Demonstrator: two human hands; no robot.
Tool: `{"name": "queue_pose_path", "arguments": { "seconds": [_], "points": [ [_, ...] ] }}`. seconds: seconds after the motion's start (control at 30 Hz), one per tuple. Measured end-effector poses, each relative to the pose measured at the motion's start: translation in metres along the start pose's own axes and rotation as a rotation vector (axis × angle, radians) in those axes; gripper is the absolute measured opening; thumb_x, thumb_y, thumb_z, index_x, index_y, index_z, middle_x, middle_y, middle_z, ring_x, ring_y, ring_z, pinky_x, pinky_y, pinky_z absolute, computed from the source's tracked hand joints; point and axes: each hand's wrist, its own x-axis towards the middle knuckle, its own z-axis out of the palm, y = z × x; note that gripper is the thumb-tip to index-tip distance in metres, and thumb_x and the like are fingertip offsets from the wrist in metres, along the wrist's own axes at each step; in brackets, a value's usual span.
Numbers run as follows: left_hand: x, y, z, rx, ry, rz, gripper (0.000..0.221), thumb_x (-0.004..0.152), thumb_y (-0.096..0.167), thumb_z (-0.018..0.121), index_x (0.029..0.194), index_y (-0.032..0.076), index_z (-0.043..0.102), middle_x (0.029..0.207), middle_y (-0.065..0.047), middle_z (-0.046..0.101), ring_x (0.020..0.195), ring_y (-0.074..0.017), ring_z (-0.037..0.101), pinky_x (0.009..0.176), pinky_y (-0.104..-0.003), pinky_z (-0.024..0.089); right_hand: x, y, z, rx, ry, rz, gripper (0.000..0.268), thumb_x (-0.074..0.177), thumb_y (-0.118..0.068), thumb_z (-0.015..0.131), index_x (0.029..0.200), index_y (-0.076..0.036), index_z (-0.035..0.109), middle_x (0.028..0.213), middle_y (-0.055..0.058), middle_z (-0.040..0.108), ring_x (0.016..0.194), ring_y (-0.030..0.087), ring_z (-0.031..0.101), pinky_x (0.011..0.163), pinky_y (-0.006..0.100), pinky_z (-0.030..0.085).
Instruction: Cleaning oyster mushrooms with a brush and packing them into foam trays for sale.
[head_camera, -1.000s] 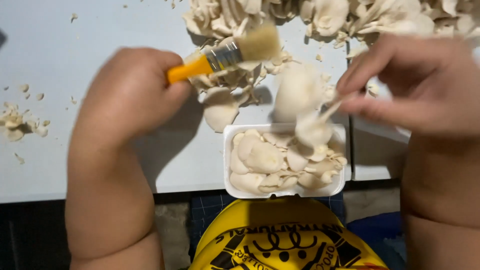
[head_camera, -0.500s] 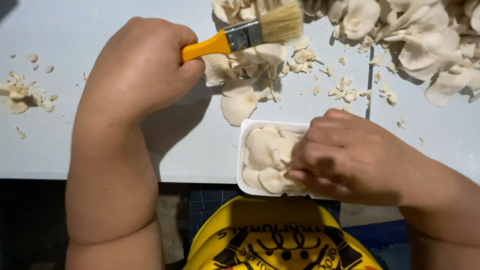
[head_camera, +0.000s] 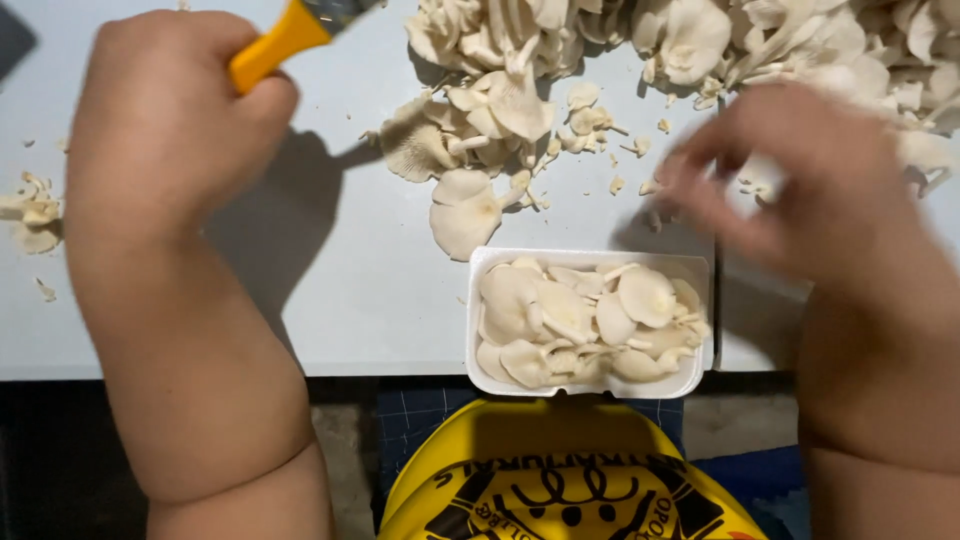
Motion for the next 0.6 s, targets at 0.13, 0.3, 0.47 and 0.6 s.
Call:
{"name": "queue_pose_path", "arguments": {
  "seconds": [0.13,0.3,0.47,0.6],
  "points": [
    [-0.002,-0.021,-0.001,-0.007,0.003,-0.142,0.016,0.094,0.018,0.058,0.085,0.006,0.063,0.066,-0.013,0.05,0.064,-0.032,0.048,0.057,-0.048,0.035,-0.04,0.083,-0.007,-0.277,0.186,0.328,0.012,0.126,0.011,0.086,0.127,0.013,0.075,0.113,0.023,0.072,0.092,0.028,0.063,0.078,0.036,0.053],
    [-0.003,-0.02,-0.013,-0.161,0.015,-0.329,0.025,0.094,0.011,0.051,0.075,0.007,0.036,0.065,-0.005,0.025,0.063,-0.0196,0.026,0.055,-0.042,0.021,-0.04,0.096,-0.004,-0.347,0.301,0.539,0.017,0.135,-0.003,0.08,0.122,0.007,0.075,0.111,0.021,0.075,0.083,0.026,0.069,0.058,0.036,0.054],
    [0.005,-0.024,0.001,-0.13,-0.033,-0.343,0.014,0.096,0.017,0.057,0.088,0.008,0.063,0.067,-0.006,0.043,0.061,-0.0227,0.041,0.052,-0.043,0.033,-0.009,0.079,0.009,-0.269,0.233,0.292,0.013,0.111,0.011,0.081,0.124,0.01,0.078,0.111,0.025,0.077,0.091,0.029,0.073,0.078,0.037,0.063],
    [0.006,0.009,-0.009,-0.039,-0.178,-0.338,0.022,0.092,0.021,0.05,0.076,0.007,0.055,0.066,-0.011,0.051,0.068,-0.0319,0.047,0.057,-0.048,0.035,0.006,0.077,0.011,-0.673,0.168,0.2,0.037,0.106,0.002,0.077,0.142,-0.007,0.075,0.106,0.011,0.076,0.086,0.026,0.07,0.067,0.036,0.057]
  ]
}}
